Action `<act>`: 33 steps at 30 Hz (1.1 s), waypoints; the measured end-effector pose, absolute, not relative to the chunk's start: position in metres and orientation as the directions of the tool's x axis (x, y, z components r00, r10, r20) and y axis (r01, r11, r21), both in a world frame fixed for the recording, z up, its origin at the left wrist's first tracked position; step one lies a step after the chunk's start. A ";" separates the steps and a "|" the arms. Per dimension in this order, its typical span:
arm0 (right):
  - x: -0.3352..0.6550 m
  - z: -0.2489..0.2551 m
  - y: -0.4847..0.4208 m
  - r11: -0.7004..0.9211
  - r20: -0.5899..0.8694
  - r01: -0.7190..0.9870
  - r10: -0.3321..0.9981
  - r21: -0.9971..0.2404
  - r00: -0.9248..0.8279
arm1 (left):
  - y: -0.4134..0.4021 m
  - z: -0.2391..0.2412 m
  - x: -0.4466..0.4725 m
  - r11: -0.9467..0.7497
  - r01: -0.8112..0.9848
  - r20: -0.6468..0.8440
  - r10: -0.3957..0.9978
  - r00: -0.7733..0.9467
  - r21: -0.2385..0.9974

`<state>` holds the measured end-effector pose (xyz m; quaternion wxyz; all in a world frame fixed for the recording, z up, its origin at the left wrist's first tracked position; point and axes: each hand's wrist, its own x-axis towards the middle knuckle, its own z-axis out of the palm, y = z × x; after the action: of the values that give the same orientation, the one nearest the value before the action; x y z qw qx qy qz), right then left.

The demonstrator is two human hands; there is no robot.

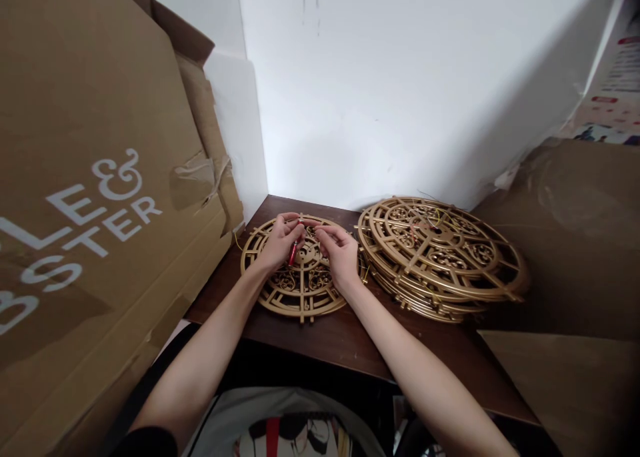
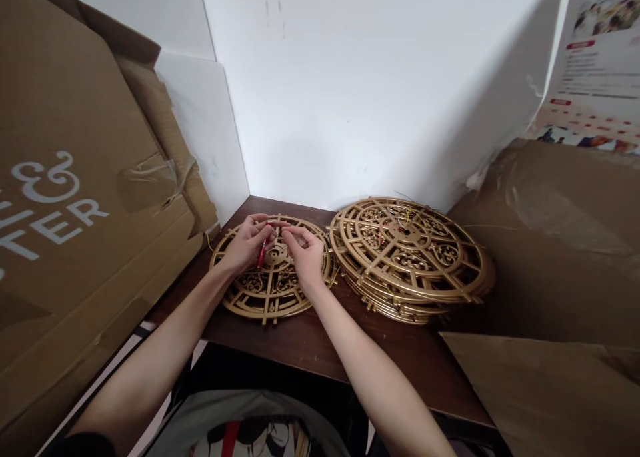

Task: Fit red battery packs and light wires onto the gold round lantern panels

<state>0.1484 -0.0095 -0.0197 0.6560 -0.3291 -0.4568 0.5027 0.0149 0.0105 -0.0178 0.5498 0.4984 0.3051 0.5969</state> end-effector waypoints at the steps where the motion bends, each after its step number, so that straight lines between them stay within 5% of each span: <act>1: 0.148 -0.019 -0.010 0.286 0.276 -0.359 0.958 -0.889 0.081 | 0.009 -0.017 0.015 -0.195 -0.342 0.251 0.959 0.129 0.919; 19: 0.152 -0.017 -0.010 0.297 0.280 -0.209 0.954 -0.932 0.106 | 0.004 -0.010 0.013 -0.277 -0.197 0.325 0.899 0.292 0.941; 33: 0.156 -0.022 -0.002 0.178 0.195 -0.387 0.981 -0.905 -0.007 | -0.002 -0.006 0.010 -0.263 -0.107 0.283 0.919 0.276 0.959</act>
<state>0.1558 -0.0019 -0.0215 0.6222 -0.3307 -0.4491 0.5494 0.0104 -0.0021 -0.0057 0.5094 0.6151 0.3299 0.5034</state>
